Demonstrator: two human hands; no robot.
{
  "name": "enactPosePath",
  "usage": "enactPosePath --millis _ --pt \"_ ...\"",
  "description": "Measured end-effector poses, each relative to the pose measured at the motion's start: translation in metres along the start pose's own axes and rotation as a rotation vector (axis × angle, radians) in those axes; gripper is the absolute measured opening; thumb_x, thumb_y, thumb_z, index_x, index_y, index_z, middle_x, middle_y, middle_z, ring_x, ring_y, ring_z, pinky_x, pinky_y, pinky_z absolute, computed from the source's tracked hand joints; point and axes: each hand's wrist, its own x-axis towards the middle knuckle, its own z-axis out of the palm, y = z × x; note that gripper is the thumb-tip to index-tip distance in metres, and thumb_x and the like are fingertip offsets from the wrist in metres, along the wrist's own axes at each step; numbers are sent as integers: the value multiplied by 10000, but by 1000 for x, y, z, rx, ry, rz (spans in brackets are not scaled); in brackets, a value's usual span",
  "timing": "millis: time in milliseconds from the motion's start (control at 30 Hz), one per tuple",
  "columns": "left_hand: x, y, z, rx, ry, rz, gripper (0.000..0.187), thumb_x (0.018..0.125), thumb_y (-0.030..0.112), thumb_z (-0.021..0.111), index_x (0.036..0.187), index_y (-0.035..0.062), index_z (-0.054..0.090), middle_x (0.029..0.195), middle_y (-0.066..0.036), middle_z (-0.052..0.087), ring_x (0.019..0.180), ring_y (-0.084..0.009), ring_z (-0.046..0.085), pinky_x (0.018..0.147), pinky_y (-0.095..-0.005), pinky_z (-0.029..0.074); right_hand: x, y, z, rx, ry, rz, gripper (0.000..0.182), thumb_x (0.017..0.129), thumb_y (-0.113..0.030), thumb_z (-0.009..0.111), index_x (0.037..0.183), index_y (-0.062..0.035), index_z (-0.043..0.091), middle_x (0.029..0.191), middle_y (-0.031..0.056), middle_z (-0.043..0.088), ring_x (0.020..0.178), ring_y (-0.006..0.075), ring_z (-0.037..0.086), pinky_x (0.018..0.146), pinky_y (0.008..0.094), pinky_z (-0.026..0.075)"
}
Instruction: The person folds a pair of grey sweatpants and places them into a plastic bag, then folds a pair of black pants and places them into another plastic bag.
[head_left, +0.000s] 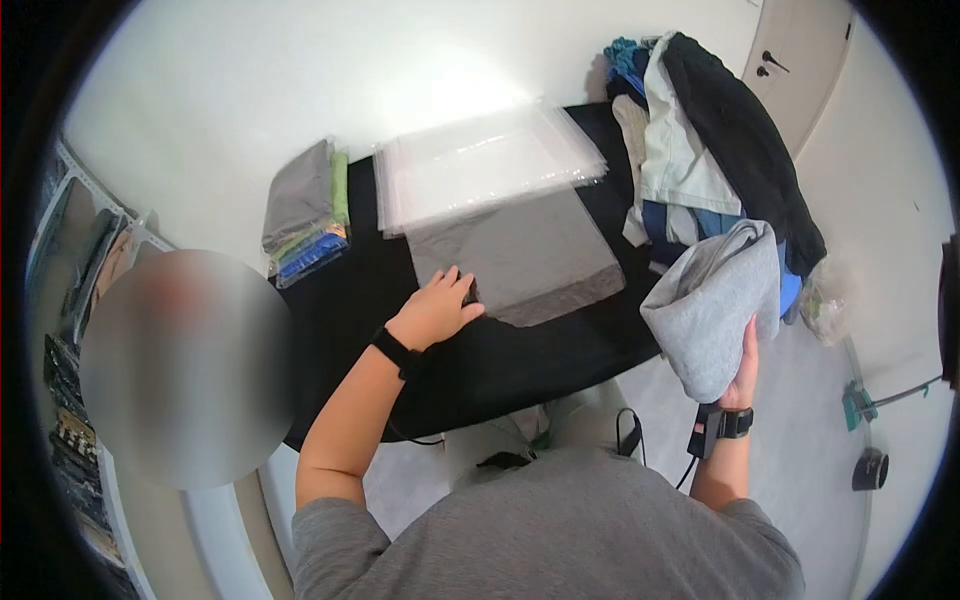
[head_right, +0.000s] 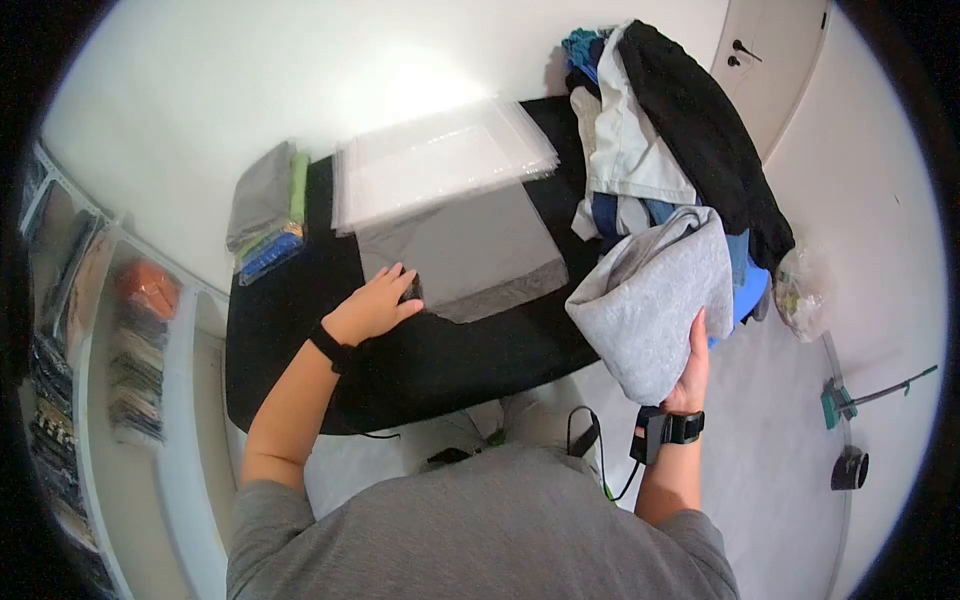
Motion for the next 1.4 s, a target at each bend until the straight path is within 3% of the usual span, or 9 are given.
enactPosePath --millis 167,233,300,367,667,833,933,1200,1400 --pt "-48 67 -9 211 -132 -222 671 870 469 531 1316 -18 417 1366 -271 372 1236 -403 409 982 -468 394 -9 6 -1 -61 57 10 544 917 -394 539 1330 -64 415 1287 144 517 1130 314 535 956 473 443" --pt "-57 82 -8 202 -163 -246 598 881 424 531 1331 43 432 1366 -272 365 1251 -413 385 983 -476 377 -11 11 -3 -78 86 18 541 914 -389 547 1325 -62 418 1279 142 522 1122 312 540 949 467 450" --pt "-61 90 -6 100 69 69 502 895 363 525 1337 136 454 1361 -273 369 1251 -443 365 993 -480 349 -10 14 -1 -87 56 60 541 906 -385 562 1314 -56 424 1262 135 535 1105 307 552 934 455 464" --pt "-63 92 7 -71 78 104 444 904 314 519 1332 208 465 1362 -273 367 1250 -466 349 1005 -487 324 -9 19 1 -103 51 68 535 906 -379 565 1309 -56 428 1255 131 541 1094 299 561 924 450 472" --pt "-59 81 17 -18 137 66 486 894 285 536 1276 -4 460 1337 -237 420 1238 -399 399 995 -458 355 -12 44 18 -165 38 237 496 905 -318 585 1285 -30 449 1205 126 571 1067 259 575 911 402 479" --pt "-51 80 0 -290 360 46 451 811 -61 463 1262 -47 448 1274 -229 484 1154 -361 493 980 -372 406 -9 69 36 -349 27 403 485 895 -306 607 1252 -3 481 1177 115 583 1056 219 577 897 352 480" --pt "-47 86 -7 -276 404 63 493 764 -134 410 1248 -55 462 1273 -221 489 1163 -357 488 976 -377 411 -4 81 46 -466 -62 567 490 896 -279 609 1263 15 471 1185 124 577 1060 211 575 902 330 474" --pt "-51 111 -24 -340 480 127 471 790 -113 401 1257 -81 448 1307 -226 459 1208 -365 456 1018 -391 376 27 85 69 -491 -134 813 443 916 -261 577 1226 45 496 1166 142 589 1046 214 590 893 339 487" --pt "-61 125 -34 -254 398 227 475 804 -93 394 1274 -56 456 1333 -200 449 1264 -330 417 1049 -430 329 48 104 82 -486 -159 732 369 932 -237 550 1185 31 519 1121 134 608 986 210 614 853 336 510"
